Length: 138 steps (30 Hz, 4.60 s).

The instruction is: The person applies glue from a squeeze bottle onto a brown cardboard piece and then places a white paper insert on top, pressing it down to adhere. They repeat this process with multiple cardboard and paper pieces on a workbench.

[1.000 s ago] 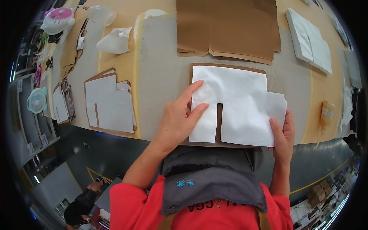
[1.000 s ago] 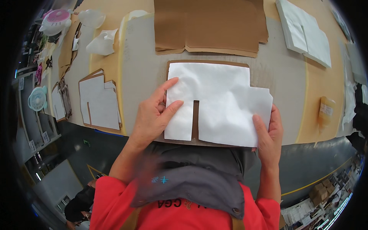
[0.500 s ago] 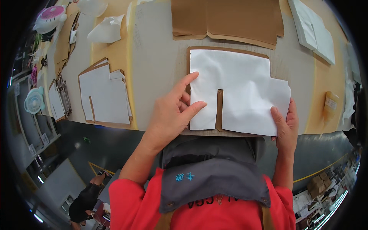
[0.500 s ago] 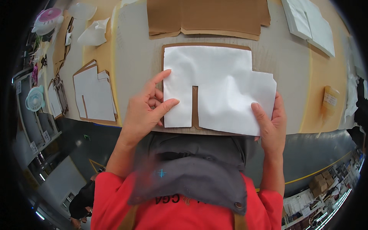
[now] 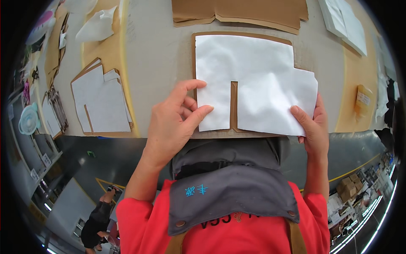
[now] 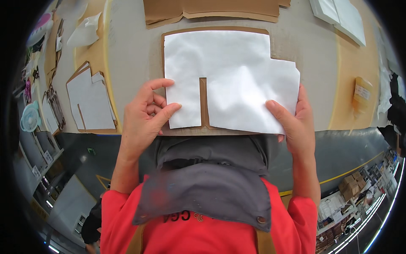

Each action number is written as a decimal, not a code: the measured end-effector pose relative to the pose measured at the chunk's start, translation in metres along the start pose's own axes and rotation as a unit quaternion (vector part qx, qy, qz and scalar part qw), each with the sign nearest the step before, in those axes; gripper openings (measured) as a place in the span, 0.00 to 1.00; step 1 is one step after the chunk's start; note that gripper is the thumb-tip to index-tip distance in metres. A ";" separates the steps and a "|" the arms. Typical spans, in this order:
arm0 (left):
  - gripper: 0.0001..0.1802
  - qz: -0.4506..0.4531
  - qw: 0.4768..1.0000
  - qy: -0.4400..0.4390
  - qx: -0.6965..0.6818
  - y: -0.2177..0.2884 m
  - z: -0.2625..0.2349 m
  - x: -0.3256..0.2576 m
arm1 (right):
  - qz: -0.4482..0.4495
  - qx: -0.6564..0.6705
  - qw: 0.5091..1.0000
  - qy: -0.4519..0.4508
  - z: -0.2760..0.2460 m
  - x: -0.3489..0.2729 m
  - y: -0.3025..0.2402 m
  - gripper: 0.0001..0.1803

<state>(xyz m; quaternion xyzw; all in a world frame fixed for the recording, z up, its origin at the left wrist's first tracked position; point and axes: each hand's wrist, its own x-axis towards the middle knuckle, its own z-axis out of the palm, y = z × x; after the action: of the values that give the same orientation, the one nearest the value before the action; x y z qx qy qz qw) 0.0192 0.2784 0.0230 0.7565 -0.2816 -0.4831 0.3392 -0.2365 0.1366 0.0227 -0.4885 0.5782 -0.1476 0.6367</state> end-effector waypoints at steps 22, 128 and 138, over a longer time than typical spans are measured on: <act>0.19 0.297 0.918 0.093 0.246 0.007 0.015 0.005 | -0.145 -0.170 0.973 0.054 -0.012 0.003 0.022 0.26; 0.18 0.495 0.788 0.062 0.361 -0.062 0.005 -0.020 | -0.589 -0.469 0.652 -0.094 0.045 -0.012 0.043 0.23; 0.18 0.497 0.775 0.032 0.389 -0.061 -0.004 -0.019 | -0.601 -0.468 0.641 -0.092 0.042 -0.010 0.044 0.22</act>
<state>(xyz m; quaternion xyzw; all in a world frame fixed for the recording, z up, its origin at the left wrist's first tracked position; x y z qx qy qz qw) 0.0212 0.3308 -0.0132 0.5938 -0.7711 -0.0724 0.2179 -0.2188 0.1841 -0.0119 -0.9722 0.0876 -0.1620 0.1444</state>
